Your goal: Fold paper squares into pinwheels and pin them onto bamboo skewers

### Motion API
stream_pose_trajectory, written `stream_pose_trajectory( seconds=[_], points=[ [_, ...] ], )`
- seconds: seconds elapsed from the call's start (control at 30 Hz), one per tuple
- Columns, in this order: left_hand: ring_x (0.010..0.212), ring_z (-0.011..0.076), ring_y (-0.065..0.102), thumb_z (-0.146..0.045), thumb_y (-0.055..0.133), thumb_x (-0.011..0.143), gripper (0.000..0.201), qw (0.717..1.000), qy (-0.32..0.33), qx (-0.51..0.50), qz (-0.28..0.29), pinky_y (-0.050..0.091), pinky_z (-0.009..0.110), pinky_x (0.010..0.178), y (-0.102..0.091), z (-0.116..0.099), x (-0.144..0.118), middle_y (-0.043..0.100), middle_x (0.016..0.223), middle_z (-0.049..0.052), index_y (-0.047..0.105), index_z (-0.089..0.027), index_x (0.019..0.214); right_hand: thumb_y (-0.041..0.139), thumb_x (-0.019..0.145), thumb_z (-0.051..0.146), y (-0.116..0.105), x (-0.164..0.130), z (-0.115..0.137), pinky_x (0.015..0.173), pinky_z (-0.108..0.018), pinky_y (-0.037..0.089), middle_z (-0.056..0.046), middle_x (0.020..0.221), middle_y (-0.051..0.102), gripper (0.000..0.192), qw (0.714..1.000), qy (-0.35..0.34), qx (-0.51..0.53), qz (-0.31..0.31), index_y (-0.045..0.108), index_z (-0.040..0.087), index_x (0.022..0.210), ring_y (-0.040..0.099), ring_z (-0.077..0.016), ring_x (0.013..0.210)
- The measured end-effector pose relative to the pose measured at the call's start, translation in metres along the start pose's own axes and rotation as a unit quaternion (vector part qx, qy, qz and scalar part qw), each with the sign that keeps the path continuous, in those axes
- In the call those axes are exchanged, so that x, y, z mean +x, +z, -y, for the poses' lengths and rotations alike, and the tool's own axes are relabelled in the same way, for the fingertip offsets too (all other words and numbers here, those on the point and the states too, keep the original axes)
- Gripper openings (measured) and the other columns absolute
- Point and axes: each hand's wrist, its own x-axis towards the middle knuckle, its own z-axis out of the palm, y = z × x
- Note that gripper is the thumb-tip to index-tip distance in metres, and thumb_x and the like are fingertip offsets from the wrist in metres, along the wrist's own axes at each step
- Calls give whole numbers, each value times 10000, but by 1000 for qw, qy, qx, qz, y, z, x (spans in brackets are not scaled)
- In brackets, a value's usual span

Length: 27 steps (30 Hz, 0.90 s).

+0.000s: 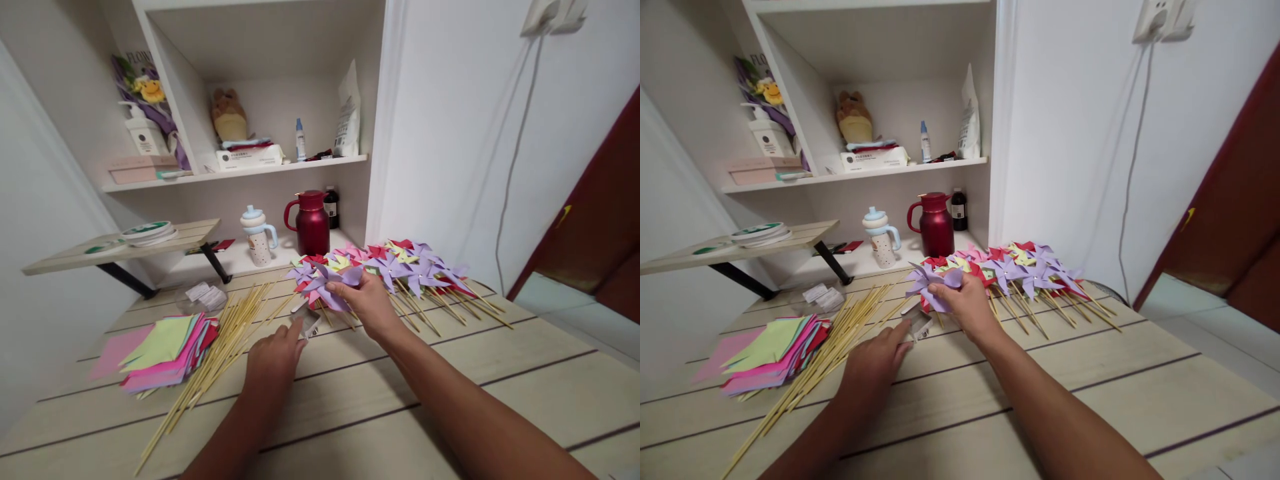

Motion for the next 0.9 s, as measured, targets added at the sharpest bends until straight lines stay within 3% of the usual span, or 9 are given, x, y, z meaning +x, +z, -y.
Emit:
stream_pose_trajectory(
  seconds=[0.17, 0.3, 0.4, 0.73, 0.9],
  points=[
    [934, 262, 682, -353, 450, 945, 461, 999, 14, 28, 7, 483, 350, 750, -3, -10, 17, 707, 1105, 85, 440, -256, 1395, 778, 655, 384, 1, -2, 5, 611, -301, 488, -52, 758, 719, 277, 1000, 4, 19, 11, 707, 158, 799, 643, -195, 668],
    [904, 265, 684, -264, 441, 939, 263, 999, 28, 40, 17, 476, 356, 751, -3, -9, 27, 720, 995, 107, 666, -200, 1060, 780, 655, 352, 0, -2, 7, 587, -290, 471, -36, 729, 706, 232, 1000, 8, 18, 6, 702, 162, 764, 625, -178, 636],
    [903, 266, 680, -229, 432, 933, 262, 998, 29, 45, 22, 470, 365, 754, -1, -2, 33, 715, 949, 123, 688, -176, 940, 772, 668, 338, 0, -1, 6, 571, -281, 455, -26, 707, 691, 210, 1000, 2, 15, 8, 695, 162, 751, 606, -162, 613],
    [906, 268, 677, -259, 440, 936, 269, 1000, 11, 18, 7, 460, 366, 767, 5, 8, 47, 711, 965, 135, 687, -163, 977, 778, 661, 350, 1, -2, 5, 575, -289, 458, -25, 710, 691, 226, 1000, 4, 5, 17, 693, 175, 776, 606, -167, 623],
    [934, 218, 671, -345, 463, 935, 277, 999, 22, -25, -19, 446, 308, 782, -4, 17, 40, 720, 1048, 66, 643, -256, 1127, 762, 677, 374, 0, -1, 3, 585, -291, 467, -27, 717, 691, 235, 1000, -1, -4, 31, 685, 171, 769, 611, -172, 629]
  ],
)
